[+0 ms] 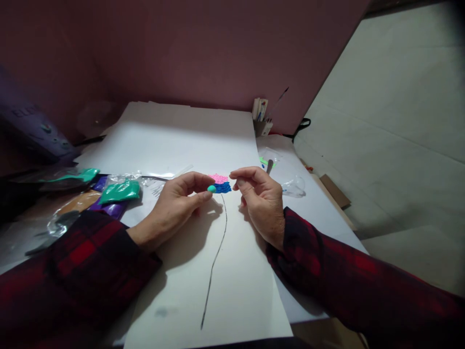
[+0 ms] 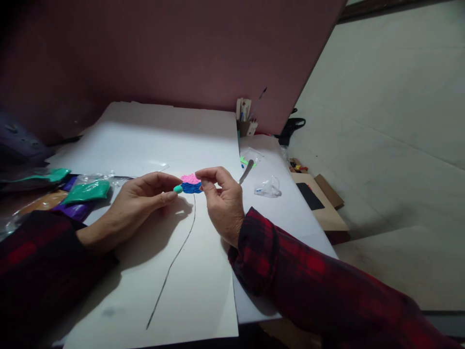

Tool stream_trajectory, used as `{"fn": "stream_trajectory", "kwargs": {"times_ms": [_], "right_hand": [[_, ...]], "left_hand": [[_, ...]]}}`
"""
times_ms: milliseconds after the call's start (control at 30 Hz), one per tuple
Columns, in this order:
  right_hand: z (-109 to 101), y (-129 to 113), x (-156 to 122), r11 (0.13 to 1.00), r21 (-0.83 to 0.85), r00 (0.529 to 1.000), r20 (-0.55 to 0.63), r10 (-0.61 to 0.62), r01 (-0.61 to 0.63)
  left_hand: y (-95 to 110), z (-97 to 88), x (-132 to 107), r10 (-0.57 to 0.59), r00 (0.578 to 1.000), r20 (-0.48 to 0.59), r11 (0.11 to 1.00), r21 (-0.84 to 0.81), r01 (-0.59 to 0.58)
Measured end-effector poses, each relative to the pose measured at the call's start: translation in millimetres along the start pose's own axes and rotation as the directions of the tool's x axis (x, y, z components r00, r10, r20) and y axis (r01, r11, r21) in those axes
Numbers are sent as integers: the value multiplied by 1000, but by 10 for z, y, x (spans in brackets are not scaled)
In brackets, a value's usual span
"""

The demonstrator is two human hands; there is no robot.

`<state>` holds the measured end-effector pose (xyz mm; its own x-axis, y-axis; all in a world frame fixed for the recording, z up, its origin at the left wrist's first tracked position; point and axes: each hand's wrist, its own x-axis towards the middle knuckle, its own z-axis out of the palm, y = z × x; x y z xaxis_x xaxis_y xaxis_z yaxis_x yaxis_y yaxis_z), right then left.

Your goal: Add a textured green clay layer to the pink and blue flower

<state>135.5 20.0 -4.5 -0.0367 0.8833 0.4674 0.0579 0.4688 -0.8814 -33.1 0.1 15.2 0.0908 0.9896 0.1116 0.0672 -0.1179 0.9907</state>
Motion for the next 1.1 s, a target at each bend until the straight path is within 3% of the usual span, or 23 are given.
{"fn": "stream_trajectory", "kwargs": {"times_ms": [133, 400, 600, 800, 1100], "right_hand": [[1, 2, -8, 1000, -3, 1000, 1, 6, -6], [-3, -8, 1, 1000, 6, 1000, -2, 25, -25], [-12, -30, 17, 996, 15, 996, -7, 93, -93], [-32, -9, 31, 990, 27, 990, -8, 140, -140], [-71, -10, -10, 998, -11, 995, 83, 60, -60]], "left_hand": [[-37, -13, 7, 1, 1000, -6, 1000, -5, -1], [-102, 23, 35, 162, 986, 45, 956, 239, -168], [-88, 82, 57, 116, 993, 22, 902, 417, -114], [-112, 93, 105, 154, 988, 23, 896, 419, -149], [-172, 101, 134, 159, 986, 57, 839, 518, -166]]}}
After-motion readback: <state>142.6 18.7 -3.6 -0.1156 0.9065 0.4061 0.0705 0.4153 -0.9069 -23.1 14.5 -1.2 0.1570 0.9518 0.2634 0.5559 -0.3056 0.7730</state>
